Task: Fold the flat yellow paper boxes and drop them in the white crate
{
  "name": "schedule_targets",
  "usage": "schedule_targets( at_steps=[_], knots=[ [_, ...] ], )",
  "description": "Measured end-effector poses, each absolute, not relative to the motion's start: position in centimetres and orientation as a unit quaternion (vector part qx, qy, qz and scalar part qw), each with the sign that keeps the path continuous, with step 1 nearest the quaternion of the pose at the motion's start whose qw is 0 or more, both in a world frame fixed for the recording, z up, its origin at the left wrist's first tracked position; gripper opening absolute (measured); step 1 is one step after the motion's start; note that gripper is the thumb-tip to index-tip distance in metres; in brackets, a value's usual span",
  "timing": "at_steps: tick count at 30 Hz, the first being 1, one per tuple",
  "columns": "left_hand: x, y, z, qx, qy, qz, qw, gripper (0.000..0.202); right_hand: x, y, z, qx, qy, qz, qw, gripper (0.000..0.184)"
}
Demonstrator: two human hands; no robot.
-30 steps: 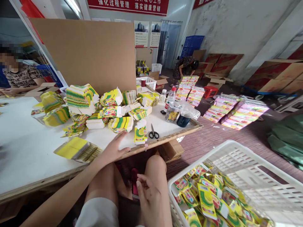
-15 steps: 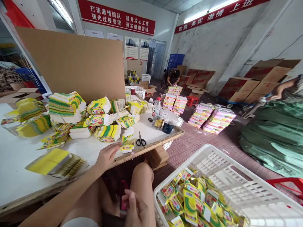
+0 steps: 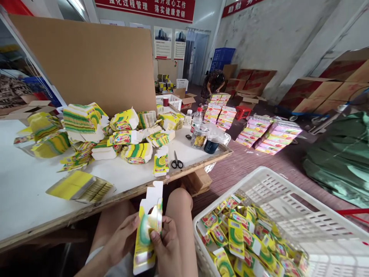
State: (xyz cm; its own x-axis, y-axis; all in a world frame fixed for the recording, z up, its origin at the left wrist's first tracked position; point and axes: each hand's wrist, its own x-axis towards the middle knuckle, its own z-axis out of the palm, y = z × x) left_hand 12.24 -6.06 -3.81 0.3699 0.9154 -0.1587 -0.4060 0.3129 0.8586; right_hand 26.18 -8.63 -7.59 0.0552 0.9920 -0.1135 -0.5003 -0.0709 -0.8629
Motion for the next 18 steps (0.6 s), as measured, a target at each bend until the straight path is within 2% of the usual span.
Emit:
schedule_targets(
  at_steps=[2,7,11,13,15,18],
  knots=[
    [12.5,-6.1,-3.4,0.309,0.308,0.422,0.795,0.049,26.2,-8.7,-7.0,-0.394,-0.310,0.616,0.608,0.035],
    [12.5,-6.6,-3.4,0.304,0.231,0.421,0.823,0.050,26.2,-8.8,-6.0,-0.418,-0.331,0.602,0.594,0.034],
    [12.3,-7.1,-4.2,0.343,0.209,0.442,0.802,0.059,25.8,-9.4,-6.8,-0.433,-0.308,0.606,0.591,0.045],
    [12.3,-7.4,-4.4,0.373,0.221,0.455,0.778,0.067,25.7,-9.6,-6.9,-0.457,-0.322,0.593,0.580,0.043],
    [12.4,-7.5,-4.3,0.385,0.243,0.461,0.761,0.069,25.7,-9.7,-6.8,-0.479,-0.348,0.568,0.572,0.037],
    [12.6,-7.4,-3.8,0.342,0.282,0.469,0.764,0.058,25.9,-9.7,-6.1,-0.534,-0.397,0.456,0.590,0.031]
  ],
)
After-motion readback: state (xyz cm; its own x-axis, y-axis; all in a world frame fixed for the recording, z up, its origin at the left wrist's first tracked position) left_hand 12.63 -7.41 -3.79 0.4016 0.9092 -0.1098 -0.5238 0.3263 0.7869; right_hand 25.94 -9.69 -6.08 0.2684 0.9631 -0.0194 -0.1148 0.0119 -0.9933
